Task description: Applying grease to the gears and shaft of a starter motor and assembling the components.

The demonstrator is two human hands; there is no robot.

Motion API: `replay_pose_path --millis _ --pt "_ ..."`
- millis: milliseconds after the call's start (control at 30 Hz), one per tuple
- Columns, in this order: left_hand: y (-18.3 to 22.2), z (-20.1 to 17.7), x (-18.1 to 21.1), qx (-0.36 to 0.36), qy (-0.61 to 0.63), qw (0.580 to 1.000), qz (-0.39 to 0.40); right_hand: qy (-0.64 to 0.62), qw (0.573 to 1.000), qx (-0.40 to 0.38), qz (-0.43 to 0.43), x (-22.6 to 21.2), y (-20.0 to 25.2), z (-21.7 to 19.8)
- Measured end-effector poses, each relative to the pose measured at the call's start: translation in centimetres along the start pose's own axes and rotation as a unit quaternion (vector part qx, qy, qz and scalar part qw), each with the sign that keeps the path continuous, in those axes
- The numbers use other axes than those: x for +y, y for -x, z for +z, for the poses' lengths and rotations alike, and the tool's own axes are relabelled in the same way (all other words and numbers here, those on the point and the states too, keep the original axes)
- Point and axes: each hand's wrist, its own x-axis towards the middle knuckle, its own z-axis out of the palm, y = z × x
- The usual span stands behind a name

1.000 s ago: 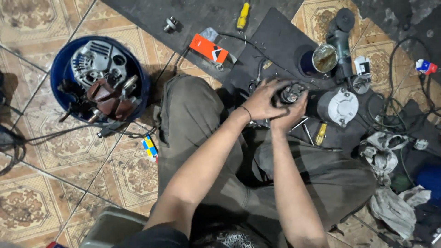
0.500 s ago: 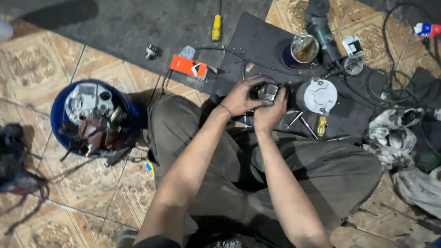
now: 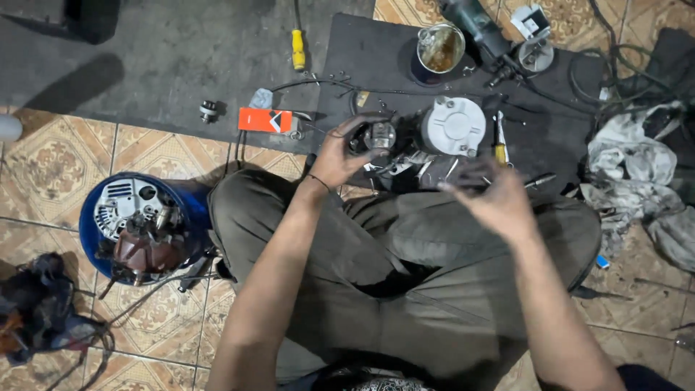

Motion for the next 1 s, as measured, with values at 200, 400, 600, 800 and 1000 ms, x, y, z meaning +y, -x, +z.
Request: replay_pose_path --millis 200,400,600,800,1000 --pt "-0.4 0.0 0.3 -0.009 -0.036 0.999 -0.004 -0.112 0.993 0.025 -0.014 -2.2 -4.8 -1.2" --pt "-0.7 0.0 1.5 -0.015 -0.036 0.999 -0.032 -0.224 0.965 0.013 -0.134 2.1 -7.6 3.1" --pt "-0.6 0.1 2.0 -0.018 0.012 0.997 -0.072 -0.256 0.941 0.055 -0.216 2.4 -7.8 4.1" --pt "-0.2 0.0 0.9 -0.017 0.037 0.993 -0.109 -0.317 0.909 0.067 -0.262 4.6 -9.0 6.3" --pt "-0.5 0.1 1.4 -0.016 0.042 0.993 -0.107 -0.275 0.921 0.106 -0.254 3.0 -9.1 5.6"
